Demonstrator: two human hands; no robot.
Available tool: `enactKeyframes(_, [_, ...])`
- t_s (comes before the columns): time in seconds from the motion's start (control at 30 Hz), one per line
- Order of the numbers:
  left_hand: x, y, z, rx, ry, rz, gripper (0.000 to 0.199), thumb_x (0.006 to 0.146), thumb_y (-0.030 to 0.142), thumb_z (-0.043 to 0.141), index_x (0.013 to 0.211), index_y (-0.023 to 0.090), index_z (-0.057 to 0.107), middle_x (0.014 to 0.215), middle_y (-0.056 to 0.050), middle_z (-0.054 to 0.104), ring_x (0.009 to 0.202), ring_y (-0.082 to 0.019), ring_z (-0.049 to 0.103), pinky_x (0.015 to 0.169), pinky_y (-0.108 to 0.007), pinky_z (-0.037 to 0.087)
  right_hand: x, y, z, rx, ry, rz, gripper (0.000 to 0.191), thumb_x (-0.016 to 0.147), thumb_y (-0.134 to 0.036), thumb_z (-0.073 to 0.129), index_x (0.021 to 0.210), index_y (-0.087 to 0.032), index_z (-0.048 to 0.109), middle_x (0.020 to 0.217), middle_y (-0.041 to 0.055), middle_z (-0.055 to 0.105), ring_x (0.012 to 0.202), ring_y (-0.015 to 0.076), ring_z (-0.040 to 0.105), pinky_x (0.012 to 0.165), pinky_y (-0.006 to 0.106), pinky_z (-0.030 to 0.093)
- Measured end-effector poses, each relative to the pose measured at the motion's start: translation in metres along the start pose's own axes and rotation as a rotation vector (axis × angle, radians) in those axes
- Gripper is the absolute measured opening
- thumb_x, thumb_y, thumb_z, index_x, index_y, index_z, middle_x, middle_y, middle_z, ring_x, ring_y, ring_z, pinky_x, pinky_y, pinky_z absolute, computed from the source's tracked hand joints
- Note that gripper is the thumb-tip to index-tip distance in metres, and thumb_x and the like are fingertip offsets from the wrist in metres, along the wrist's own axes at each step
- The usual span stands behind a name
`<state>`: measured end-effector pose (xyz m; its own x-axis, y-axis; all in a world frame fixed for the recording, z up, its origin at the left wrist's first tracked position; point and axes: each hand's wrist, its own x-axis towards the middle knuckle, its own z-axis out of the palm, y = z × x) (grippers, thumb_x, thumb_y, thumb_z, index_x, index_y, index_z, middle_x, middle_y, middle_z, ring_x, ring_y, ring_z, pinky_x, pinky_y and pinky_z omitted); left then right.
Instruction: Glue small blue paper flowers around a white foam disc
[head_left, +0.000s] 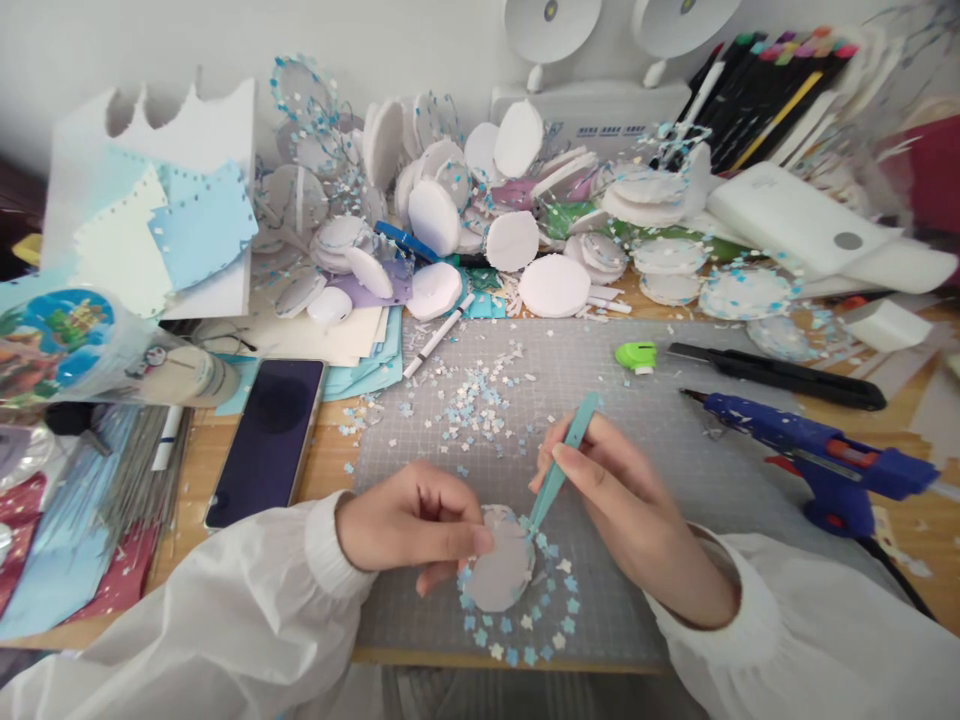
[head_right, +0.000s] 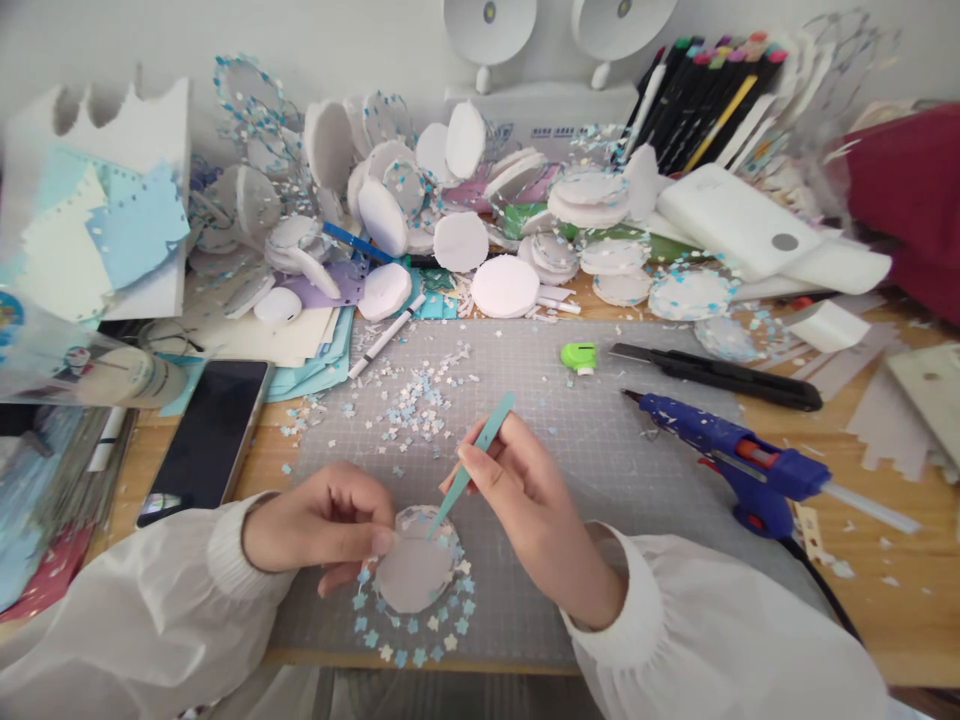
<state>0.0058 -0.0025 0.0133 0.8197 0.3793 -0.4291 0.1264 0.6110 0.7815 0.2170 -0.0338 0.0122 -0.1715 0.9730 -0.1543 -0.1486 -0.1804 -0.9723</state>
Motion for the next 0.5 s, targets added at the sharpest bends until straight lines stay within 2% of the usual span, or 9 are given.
enactKeyframes(0.5, [-0.0004, -0.0014, -0.0005, 0.021, -0.008, 0.009, 0.040, 0.080, 0.046, 0.067, 0.060, 0.013, 0.056, 0.033, 0.007, 0.044, 0.025, -0.003, 0.034, 0.031, -0.015, 0.028, 0.0004, 0.0020, 0.0011, -0.029, -0.010, 0.012, 0.017, 0.092, -0.038, 0.053, 0.089, -0.021, 0.054, 0.077, -0.0005, 0.055, 0.071, 0.0129, 0.060, 0.066, 0.026, 0.051])
